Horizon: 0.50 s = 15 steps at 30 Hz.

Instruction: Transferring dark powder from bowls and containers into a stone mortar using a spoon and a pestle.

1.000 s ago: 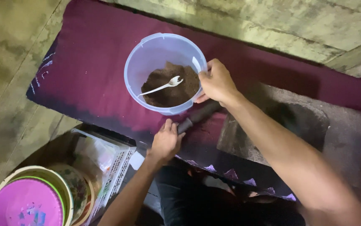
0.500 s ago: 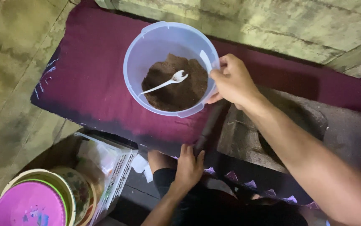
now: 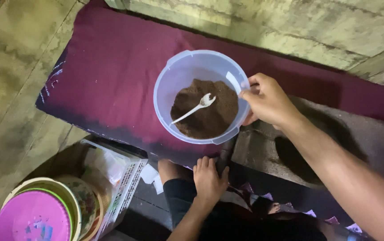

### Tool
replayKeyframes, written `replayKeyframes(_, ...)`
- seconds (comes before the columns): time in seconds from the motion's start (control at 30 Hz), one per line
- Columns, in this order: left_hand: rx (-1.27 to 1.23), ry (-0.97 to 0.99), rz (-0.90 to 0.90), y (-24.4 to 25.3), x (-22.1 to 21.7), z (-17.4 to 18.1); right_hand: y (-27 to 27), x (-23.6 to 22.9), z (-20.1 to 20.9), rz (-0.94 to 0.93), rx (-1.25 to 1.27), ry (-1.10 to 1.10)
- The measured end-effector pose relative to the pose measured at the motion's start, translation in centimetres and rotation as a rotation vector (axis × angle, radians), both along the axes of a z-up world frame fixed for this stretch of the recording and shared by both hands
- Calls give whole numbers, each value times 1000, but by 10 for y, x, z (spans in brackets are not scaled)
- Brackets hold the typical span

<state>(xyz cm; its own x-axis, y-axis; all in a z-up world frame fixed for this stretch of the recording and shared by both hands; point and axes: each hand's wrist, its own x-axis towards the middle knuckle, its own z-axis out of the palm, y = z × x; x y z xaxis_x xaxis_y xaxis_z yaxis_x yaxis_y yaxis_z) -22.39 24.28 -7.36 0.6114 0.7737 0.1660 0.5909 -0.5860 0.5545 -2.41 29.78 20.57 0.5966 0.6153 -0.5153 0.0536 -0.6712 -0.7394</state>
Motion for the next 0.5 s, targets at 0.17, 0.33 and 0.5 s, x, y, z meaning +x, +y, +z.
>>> replayKeyframes(0.17,17,-20,-7,5,-2,17,-5,9,-13,51,-28,13)
replayKeyframes(0.33,-24,-39,-94,16,-15,32,0,11,-17,117,-95,20)
replayKeyframes(0.5,-360,-668,232,49,-47,34,11,13,-9,384,-287,-333)
